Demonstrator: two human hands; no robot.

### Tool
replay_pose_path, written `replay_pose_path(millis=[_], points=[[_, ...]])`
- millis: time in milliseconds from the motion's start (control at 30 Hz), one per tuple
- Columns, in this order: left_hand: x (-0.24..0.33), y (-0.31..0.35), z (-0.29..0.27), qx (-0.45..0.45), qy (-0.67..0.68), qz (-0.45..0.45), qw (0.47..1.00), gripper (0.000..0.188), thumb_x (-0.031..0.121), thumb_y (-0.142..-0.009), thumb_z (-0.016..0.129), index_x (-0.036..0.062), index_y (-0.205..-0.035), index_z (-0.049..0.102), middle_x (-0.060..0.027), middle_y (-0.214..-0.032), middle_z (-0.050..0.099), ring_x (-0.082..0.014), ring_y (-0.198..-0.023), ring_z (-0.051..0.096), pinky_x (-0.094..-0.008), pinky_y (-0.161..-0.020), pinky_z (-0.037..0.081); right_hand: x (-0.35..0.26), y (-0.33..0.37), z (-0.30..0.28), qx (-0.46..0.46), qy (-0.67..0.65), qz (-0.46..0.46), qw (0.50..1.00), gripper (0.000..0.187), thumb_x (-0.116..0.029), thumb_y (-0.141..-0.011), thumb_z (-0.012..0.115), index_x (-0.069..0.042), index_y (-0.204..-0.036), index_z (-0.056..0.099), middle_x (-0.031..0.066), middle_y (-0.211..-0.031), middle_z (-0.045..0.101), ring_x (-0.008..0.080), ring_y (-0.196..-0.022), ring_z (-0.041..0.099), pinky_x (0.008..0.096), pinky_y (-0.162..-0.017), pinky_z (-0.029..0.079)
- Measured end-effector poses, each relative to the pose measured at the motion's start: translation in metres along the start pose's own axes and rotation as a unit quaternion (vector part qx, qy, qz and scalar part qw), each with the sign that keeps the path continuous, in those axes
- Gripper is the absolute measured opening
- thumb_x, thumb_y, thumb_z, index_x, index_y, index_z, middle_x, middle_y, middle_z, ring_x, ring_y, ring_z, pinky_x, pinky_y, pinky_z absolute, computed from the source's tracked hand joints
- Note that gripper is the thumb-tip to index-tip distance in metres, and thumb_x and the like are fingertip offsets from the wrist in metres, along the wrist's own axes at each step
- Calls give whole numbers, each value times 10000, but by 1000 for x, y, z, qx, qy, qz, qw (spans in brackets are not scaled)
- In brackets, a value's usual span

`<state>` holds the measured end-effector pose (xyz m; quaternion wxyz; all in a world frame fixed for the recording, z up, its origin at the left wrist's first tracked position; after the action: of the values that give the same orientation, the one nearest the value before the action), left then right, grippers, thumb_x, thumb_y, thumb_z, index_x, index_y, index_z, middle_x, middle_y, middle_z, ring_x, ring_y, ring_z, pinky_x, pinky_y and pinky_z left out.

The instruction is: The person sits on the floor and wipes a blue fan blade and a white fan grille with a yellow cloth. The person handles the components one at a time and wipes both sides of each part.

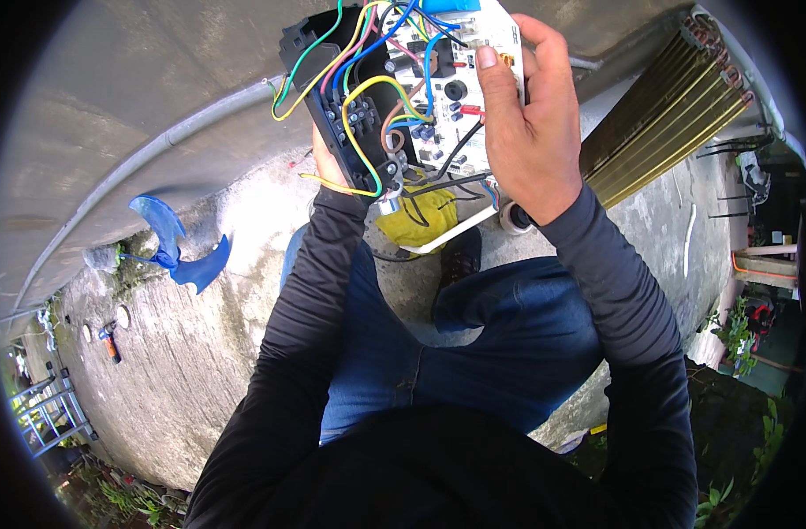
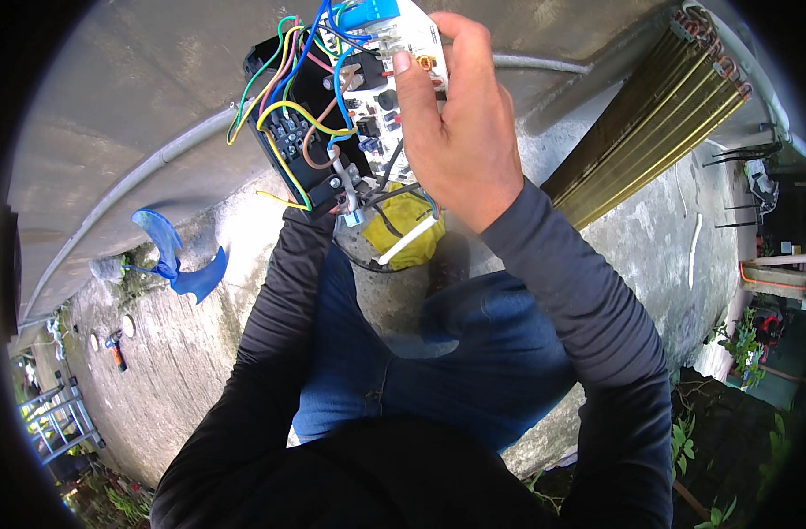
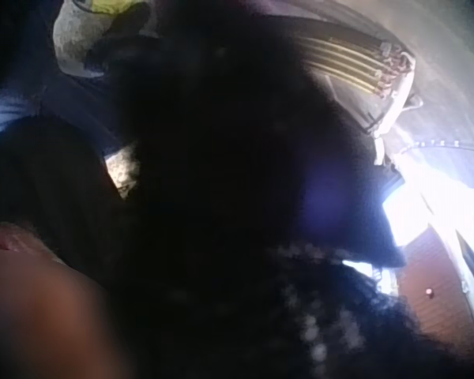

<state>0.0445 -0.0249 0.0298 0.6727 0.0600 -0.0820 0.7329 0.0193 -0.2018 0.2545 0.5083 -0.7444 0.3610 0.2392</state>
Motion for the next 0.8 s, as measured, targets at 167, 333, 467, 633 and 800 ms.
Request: replay_pose_path(millis=[167,333,467,633,800], points=[[-3,2,-5,1,-19,-3,1000,591,508,-1080,449,57,-1445,562,-139,-1340,677,-277,-1184,689,-454,-1028,567,3,1,0,0,-20,8,1000,328,-132,-1060,587,20,-1316,447,154,-1044,717,158,-792,698,312,-689,569],[-7,4,-4,8,-74,-18,997,616,546,-1079,447,69,-1450,563,-133,-1338,678,-270,-1175,691,-434,-1008,574,-3,4,-3,-7,-6,6,1000,343,-148,-1069,589,3,-1344,450,141,-1056,708,142,-825,690,309,-711,570],[-7,10,12,10,-164,16,986,639,565,-1082,442,55,-1447,565,-122,-1340,677,-236,-1162,692,-385,-1003,569,-2,4,-5,-12,3,13,1000,343,-129,-1070,590,-10,-1360,452,129,-1071,702,129,-869,679,298,-724,578],[-4,16,34,13,-323,78,943,587,526,-1091,465,56,-1424,576,-101,-1311,675,-190,-1138,676,-344,-1004,541,0,3,-3,-9,1,7,1000,334,-110,-1071,580,-6,-1360,448,115,-1065,699,123,-891,671,283,-717,581],[-5,21,35,42,-232,67,970,508,453,-1103,493,66,-1424,563,-83,-1349,646,-173,-1169,643,-339,-1021,505,2,6,2,-13,-3,27,1000,342,-127,-1074,581,-4,-1355,431,113,-1049,695,126,-875,671,281,-729,574]])
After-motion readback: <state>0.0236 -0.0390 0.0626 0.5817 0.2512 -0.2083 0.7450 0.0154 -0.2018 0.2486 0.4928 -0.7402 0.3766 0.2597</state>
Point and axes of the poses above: each hand's wrist, its own y-axis away from the middle knuckle, its own z-axis out of the palm, x = y × z, the point moved 5 cm from there along -y, towards the middle knuckle
